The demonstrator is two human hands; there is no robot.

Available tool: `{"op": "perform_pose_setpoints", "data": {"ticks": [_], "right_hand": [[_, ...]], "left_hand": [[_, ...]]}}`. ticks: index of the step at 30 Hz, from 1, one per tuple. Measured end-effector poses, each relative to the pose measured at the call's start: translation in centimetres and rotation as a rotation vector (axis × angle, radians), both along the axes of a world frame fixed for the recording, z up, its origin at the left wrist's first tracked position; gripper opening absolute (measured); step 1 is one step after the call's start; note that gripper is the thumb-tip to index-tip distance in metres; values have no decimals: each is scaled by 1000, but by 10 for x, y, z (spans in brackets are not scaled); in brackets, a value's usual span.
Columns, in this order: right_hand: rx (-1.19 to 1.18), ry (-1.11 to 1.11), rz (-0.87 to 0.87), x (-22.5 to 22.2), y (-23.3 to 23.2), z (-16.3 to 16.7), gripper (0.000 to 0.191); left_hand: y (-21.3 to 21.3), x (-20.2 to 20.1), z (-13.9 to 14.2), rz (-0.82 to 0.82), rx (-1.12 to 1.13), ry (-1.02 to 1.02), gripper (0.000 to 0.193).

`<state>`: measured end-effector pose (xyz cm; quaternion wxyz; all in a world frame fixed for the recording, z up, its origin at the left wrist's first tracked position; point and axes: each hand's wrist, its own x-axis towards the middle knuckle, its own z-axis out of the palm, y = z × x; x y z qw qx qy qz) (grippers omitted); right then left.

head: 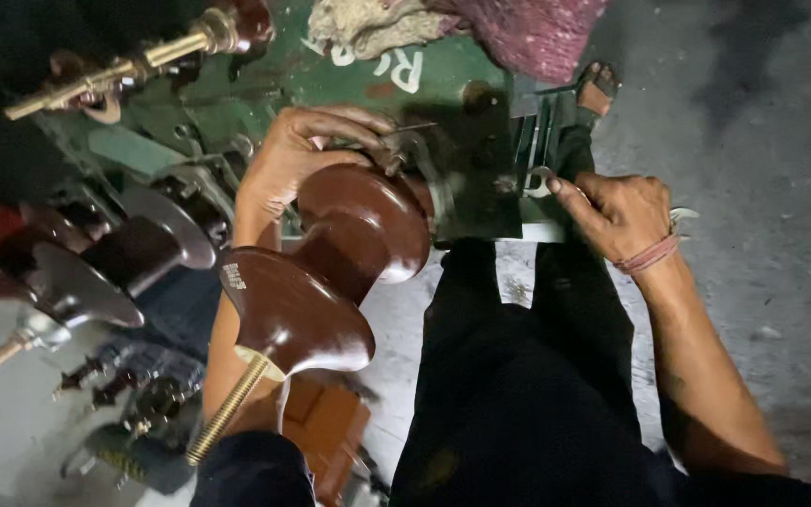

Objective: The person works at a green metal workbench in a factory, handling brown porcelain electrical insulators with metal fittings. They position an insulator, thread and twist wire around its terminal, and manipulate small metal parts and fasteners by hand while moving finished and unfinished insulators along the bench.

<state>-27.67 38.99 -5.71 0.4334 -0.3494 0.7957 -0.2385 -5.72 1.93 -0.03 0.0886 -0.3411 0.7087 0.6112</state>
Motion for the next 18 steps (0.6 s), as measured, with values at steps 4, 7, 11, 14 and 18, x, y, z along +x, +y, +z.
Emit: {"op": "perform_pose_setpoints", "data": {"ticks": [4,7,11,14,18], "right_hand": [[-78,10,200,-21,-47,33,54],[-231,53,292,-31,-93,47,51],[-444,203,425,-47,-138,47,47],[-586,295,522,-55,-152,49,45],[-526,286,585,-54,-159,58,45]], "left_hand": [[6,-5,13,-52,-6,-27,24],[11,-5,11,1,-37,-17,23],[27,15,4,399,-226,12,21],[55,53,2,618,-204,132,20],[114,117,10,658,-121,141,20]]}}
